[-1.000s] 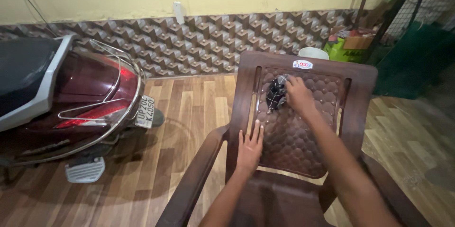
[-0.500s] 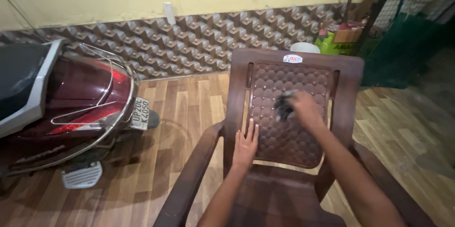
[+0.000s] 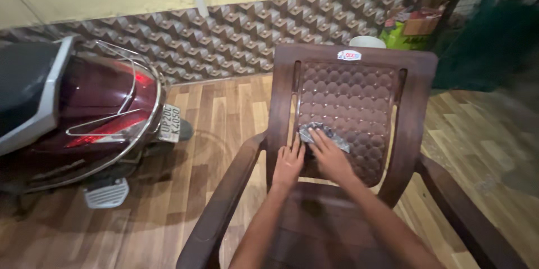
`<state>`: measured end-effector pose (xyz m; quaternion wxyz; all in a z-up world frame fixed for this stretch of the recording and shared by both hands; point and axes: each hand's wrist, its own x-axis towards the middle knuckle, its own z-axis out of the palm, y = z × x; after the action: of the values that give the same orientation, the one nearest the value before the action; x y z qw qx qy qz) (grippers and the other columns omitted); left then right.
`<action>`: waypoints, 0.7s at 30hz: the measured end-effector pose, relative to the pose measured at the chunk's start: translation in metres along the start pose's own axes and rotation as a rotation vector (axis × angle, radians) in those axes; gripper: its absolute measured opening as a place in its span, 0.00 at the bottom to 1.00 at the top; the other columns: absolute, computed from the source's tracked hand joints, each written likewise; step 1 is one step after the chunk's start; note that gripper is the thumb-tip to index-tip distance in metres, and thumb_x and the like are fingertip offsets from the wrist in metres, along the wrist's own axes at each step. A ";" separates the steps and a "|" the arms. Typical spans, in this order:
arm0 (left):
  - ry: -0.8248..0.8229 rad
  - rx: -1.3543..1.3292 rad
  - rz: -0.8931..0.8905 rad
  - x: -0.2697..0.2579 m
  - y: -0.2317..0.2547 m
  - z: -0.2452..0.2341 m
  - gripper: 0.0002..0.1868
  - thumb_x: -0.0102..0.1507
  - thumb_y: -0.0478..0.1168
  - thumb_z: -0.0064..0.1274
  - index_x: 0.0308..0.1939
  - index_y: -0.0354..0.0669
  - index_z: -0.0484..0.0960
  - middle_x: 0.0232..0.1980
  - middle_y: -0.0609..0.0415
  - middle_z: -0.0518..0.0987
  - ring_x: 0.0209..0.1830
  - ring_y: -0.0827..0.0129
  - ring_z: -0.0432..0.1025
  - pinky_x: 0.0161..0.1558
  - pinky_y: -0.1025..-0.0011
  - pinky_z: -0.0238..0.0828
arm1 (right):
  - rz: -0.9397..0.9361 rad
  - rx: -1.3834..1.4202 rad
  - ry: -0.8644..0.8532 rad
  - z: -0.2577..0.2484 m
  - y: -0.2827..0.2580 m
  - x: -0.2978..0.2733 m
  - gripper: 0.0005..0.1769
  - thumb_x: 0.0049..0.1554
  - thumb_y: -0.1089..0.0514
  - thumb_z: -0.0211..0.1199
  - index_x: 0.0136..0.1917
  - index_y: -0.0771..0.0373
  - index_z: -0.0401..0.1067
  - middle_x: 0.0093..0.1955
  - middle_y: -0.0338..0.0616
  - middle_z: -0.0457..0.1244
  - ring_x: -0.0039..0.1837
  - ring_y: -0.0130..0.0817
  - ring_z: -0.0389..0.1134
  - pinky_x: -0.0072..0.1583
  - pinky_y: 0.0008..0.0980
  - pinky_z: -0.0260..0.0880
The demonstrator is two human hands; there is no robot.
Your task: The person wipes the surface of a dark plastic table with a crumpled cloth, moving around the table to clean all sides. They then move to a brown plastic chair and wipe the seat, backrest, and armrests with the same cloth.
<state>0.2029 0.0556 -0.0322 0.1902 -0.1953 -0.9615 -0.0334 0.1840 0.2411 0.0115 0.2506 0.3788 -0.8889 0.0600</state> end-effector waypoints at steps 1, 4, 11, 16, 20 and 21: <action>-0.039 0.009 0.020 -0.001 -0.003 -0.010 0.42 0.55 0.34 0.56 0.74 0.38 0.61 0.82 0.41 0.50 0.77 0.47 0.57 0.70 0.53 0.55 | -0.032 -0.022 -0.041 -0.001 0.013 -0.007 0.29 0.45 0.65 0.62 0.62 0.68 0.71 0.80 0.55 0.52 0.80 0.52 0.52 0.75 0.46 0.57; -0.247 -0.097 0.003 -0.015 -0.007 -0.034 0.52 0.50 0.36 0.58 0.78 0.38 0.53 0.82 0.45 0.46 0.82 0.53 0.44 0.76 0.52 0.45 | -0.025 0.049 0.018 -0.014 0.058 -0.029 0.25 0.48 0.66 0.61 0.61 0.66 0.72 0.79 0.53 0.52 0.80 0.51 0.53 0.77 0.46 0.56; -0.014 0.018 -0.007 -0.034 0.011 -0.015 0.52 0.57 0.44 0.58 0.78 0.32 0.48 0.84 0.41 0.42 0.82 0.52 0.44 0.76 0.45 0.36 | 0.622 -0.297 0.243 -0.035 0.069 -0.038 0.28 0.58 0.55 0.58 0.67 0.73 0.68 0.80 0.67 0.49 0.81 0.58 0.48 0.77 0.53 0.50; -0.125 -0.127 -0.035 -0.032 0.005 -0.004 0.53 0.56 0.46 0.59 0.78 0.34 0.47 0.83 0.43 0.40 0.81 0.54 0.45 0.75 0.43 0.32 | 0.606 -0.200 0.303 -0.006 0.040 -0.012 0.27 0.58 0.55 0.57 0.65 0.75 0.67 0.80 0.66 0.51 0.82 0.60 0.48 0.78 0.54 0.49; -0.080 -0.098 -0.015 -0.033 -0.001 0.017 0.48 0.58 0.43 0.58 0.77 0.34 0.51 0.82 0.42 0.45 0.80 0.53 0.51 0.77 0.42 0.33 | 0.218 0.045 0.101 0.039 -0.010 -0.002 0.26 0.55 0.58 0.58 0.64 0.73 0.68 0.76 0.65 0.54 0.78 0.61 0.53 0.76 0.51 0.52; -0.113 -0.063 -0.006 -0.032 -0.002 0.022 0.45 0.59 0.43 0.57 0.76 0.34 0.52 0.80 0.42 0.47 0.81 0.53 0.52 0.79 0.41 0.33 | 0.081 0.098 0.022 0.045 -0.015 -0.004 0.26 0.54 0.59 0.59 0.63 0.73 0.69 0.75 0.65 0.54 0.78 0.60 0.53 0.75 0.50 0.52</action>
<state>0.2210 0.0451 -0.0649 0.1294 -0.2000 -0.9698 -0.0531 0.1790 0.2192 -0.0309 0.2391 0.3537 -0.8966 0.1175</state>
